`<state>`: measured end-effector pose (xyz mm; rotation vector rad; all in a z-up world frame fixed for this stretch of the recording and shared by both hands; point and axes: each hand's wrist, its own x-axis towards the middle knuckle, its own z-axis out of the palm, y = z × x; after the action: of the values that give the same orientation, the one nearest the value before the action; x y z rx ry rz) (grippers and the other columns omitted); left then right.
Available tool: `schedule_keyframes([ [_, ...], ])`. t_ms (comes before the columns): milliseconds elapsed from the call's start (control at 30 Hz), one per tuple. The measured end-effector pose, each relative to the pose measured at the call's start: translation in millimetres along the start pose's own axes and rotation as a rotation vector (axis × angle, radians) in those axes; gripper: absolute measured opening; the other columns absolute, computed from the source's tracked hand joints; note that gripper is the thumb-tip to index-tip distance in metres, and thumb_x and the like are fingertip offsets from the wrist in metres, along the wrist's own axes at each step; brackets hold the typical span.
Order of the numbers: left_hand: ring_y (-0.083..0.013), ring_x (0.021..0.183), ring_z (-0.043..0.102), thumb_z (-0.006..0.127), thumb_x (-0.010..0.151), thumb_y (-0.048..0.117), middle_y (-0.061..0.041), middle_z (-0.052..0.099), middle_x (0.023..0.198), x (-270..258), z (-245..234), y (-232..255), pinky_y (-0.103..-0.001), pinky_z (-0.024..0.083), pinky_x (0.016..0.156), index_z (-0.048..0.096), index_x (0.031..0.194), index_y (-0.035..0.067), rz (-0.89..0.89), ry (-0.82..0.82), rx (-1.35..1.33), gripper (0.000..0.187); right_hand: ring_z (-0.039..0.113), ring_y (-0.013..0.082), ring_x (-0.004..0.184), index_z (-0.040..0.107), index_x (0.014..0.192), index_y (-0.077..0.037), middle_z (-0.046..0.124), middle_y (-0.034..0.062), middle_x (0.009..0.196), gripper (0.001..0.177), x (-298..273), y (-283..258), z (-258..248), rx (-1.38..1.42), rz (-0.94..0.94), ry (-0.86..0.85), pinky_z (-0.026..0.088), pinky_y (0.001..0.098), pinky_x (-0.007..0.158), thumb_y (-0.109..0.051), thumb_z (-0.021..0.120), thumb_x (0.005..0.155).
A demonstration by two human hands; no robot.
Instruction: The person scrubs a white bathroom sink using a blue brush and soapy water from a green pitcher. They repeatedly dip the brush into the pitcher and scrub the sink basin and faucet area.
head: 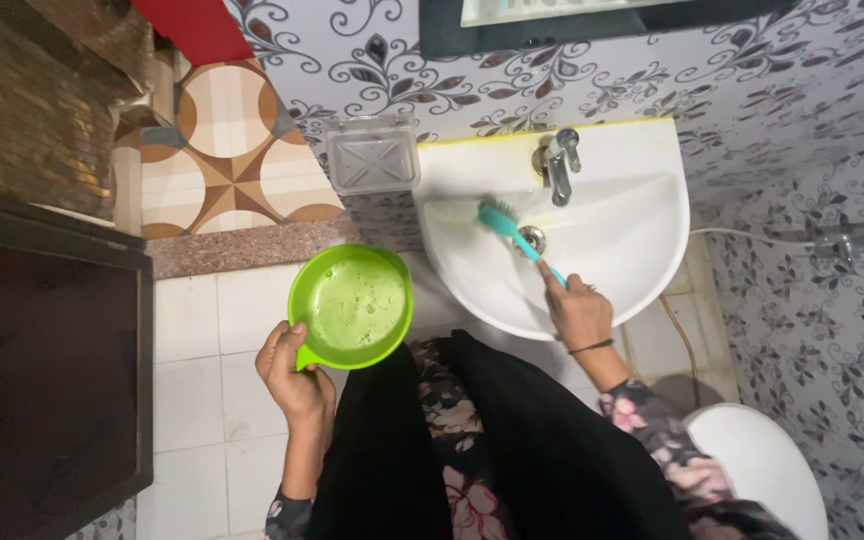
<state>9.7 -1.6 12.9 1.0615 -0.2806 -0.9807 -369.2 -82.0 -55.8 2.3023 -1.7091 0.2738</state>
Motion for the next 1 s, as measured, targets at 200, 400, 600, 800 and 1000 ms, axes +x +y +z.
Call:
schedule_keyframes([
  [200, -0.0059, 0.055, 0.035, 0.061, 0.090, 0.007, 0.005, 0.042, 0.065, -2, 6, -4, -0.024, 0.023, 0.051, 0.045, 0.067, 0.013, -0.003, 0.005, -0.002, 0.029, 0.060, 0.0199, 0.059, 0.065, 0.141, -0.024, 0.060, 0.0043, 0.082, 0.054, 34, 31, 3, -0.067, -0.338, 0.022, 0.051, 0.0345, 0.054, -0.010, 0.061, 0.089],
  [400, -0.0061, 0.054, 0.033, 0.061, 0.089, 0.006, 0.004, 0.041, 0.063, -10, 7, -7, -0.024, 0.023, 0.050, 0.043, 0.065, 0.012, 0.017, 0.030, -0.025, 0.030, 0.062, 0.0185, 0.066, 0.065, 0.142, -0.027, 0.059, 0.0036, 0.084, 0.054, 54, 59, 19, -0.004, -0.416, 0.088, 0.051, 0.0341, 0.059, -0.012, 0.063, 0.090],
  [600, -0.0061, 0.055, 0.034, 0.060, 0.089, 0.005, 0.004, 0.042, 0.064, -17, 6, -9, -0.024, 0.023, 0.050, 0.045, 0.066, 0.011, 0.040, 0.083, -0.044, 0.028, 0.063, 0.0240, 0.062, 0.066, 0.135, -0.029, 0.061, 0.0054, 0.083, 0.049, 31, 126, 4, -0.247, -0.326, -0.125, 0.052, 0.0377, 0.057, -0.028, 0.062, 0.086],
  [800, -0.0066, 0.054, 0.035, 0.059, 0.088, 0.005, 0.003, 0.044, 0.066, -14, 14, -16, -0.023, 0.025, 0.050, 0.048, 0.068, 0.009, 0.032, 0.092, -0.036, 0.024, 0.062, 0.0208, 0.066, 0.068, 0.137, -0.029, 0.059, 0.0025, 0.086, 0.057, 30, 104, 19, -0.171, -0.338, -0.051, 0.052, 0.0357, 0.062, -0.012, 0.059, 0.083],
  [1000, -0.0072, 0.053, 0.034, 0.060, 0.088, 0.005, 0.004, 0.041, 0.065, -9, 24, -20, -0.024, 0.024, 0.050, 0.045, 0.066, 0.011, 0.050, 0.064, -0.060, 0.027, 0.062, 0.0218, 0.064, 0.069, 0.135, -0.030, 0.057, 0.0034, 0.078, 0.050, 52, 77, 15, -0.013, -0.355, 0.038, 0.051, 0.0372, 0.060, -0.011, 0.061, 0.089],
])
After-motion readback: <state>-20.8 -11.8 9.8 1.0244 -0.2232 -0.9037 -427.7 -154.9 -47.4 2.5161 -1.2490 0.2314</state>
